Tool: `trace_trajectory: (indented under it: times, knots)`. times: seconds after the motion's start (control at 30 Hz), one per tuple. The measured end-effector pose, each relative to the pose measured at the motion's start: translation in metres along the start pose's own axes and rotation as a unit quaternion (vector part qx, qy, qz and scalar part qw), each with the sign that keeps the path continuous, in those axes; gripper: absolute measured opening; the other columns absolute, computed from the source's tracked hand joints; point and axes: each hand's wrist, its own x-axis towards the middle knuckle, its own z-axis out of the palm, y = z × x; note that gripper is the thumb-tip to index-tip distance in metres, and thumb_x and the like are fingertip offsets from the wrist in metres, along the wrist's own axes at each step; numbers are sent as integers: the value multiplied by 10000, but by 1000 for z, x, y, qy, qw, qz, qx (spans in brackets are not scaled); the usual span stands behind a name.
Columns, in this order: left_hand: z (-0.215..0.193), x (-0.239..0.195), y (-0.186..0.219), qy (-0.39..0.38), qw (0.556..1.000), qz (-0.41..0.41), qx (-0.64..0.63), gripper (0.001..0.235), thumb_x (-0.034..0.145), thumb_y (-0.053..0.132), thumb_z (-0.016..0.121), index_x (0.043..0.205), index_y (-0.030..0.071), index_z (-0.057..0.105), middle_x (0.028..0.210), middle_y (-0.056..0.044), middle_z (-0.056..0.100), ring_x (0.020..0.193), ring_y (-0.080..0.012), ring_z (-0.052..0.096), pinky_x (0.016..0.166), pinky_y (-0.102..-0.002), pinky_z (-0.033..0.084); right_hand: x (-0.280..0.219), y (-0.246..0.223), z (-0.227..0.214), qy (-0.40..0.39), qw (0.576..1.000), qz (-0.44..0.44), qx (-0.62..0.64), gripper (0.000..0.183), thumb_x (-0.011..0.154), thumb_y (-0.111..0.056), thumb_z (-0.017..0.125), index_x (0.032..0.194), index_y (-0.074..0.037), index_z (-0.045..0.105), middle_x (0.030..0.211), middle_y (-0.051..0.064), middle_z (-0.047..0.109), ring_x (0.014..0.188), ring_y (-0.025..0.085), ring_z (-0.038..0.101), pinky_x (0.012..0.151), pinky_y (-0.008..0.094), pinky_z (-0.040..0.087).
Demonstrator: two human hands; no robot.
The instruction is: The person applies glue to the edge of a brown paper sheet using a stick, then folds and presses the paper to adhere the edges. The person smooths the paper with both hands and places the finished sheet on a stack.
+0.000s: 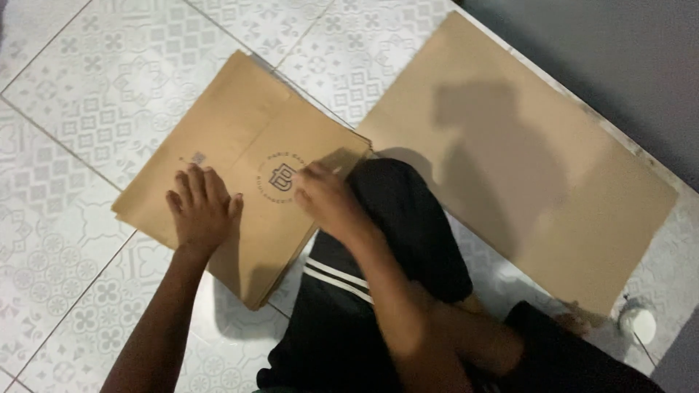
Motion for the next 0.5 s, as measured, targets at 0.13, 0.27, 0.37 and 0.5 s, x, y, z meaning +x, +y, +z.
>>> trace_trajectory:
  times: [0.13,0.27,0.37,0.5]
  knots:
    - [5,14,7,-90,996,-15,-12,766,1004,508,515,1555,-19,444,1557,-261,368,1486,-453,312,1115,-711,309,-55,-16,-132,119,991,33,-48,108,968,-119,685,1053,-85,743,866,122,685,840,339,722,668,420,588]
    - [-42,48,71,-65,989,-43,-128,616,984,392,625,1522,115,507,1437,-140,545,1313,-370,573,1077,-650,394,-150,91,-202,183,961,206,33,170,1060,-193,624,1049,-66,737,894,119,708,880,299,662,791,403,529]
    - [-98,82,147,47,966,45,-252,456,952,193,712,1373,41,623,1267,-166,613,1177,-396,655,973,-581,499,-256,202,-237,130,938,278,-161,146,1037,-155,624,1064,-51,724,917,112,721,899,256,681,830,401,537]
    - [-145,121,263,102,890,185,-405,369,931,82,735,1279,-12,658,1205,-231,630,1081,-486,672,870,-563,539,-380,314,-259,-64,799,430,-417,320,985,-198,605,1300,-202,660,984,78,679,876,246,761,720,361,650]
